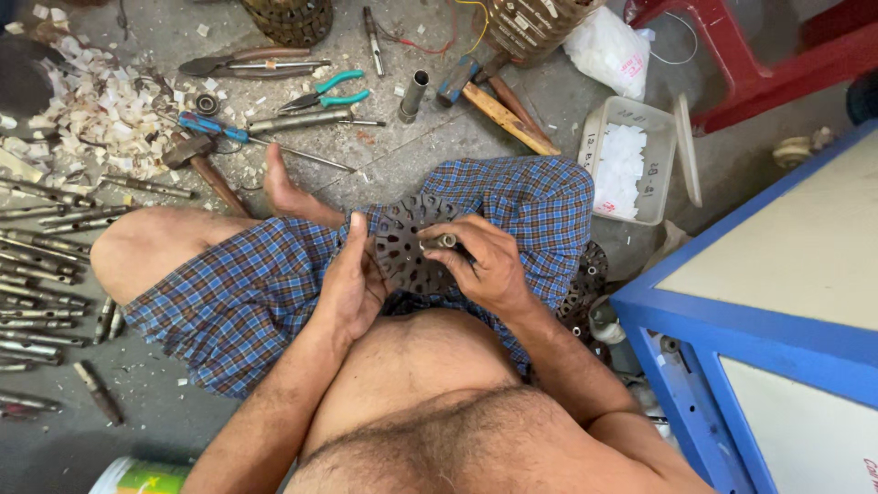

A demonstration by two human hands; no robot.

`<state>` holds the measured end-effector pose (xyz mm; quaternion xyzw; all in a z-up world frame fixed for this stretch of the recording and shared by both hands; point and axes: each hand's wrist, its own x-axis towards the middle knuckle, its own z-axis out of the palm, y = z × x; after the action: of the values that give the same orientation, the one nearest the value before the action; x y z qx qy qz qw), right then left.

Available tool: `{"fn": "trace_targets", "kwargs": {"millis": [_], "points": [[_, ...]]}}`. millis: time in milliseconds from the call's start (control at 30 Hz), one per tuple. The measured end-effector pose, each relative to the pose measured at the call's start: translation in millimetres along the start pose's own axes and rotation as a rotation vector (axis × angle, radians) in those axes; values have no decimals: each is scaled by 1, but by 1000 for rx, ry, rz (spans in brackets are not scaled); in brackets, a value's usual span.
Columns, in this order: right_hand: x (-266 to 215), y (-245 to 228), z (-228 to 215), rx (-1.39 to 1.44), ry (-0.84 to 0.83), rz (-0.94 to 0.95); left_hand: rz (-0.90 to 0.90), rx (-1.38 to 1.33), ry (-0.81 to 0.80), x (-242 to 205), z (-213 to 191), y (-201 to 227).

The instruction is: The person sits on the floor and assembles a circular motor stator by inserting metal rods into its slots. They use a hammer to tap the rods into place and occasionally use pliers to adjust components. The person handles multiple stators and metal rods, working methodically to fit the parts together.

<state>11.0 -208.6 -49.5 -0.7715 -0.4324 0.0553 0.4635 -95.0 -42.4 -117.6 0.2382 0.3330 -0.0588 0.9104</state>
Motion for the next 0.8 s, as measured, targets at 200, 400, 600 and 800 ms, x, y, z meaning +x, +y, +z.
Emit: {"fn": "trace_targets", "kwargs": {"millis": [200, 400, 600, 800], "points": [[-4, 8, 6, -15, 78, 2, 53, -28, -43, 1, -4, -8], [-6, 12, 7, -22, 17, 10, 118, -38, -86, 5, -13, -12], [-8, 19, 12, -19, -43, 53, 200, 23, -97, 20, -26, -12], [-10, 25, 25, 11, -134, 87, 225, -6, -74, 50, -48, -14]]}}
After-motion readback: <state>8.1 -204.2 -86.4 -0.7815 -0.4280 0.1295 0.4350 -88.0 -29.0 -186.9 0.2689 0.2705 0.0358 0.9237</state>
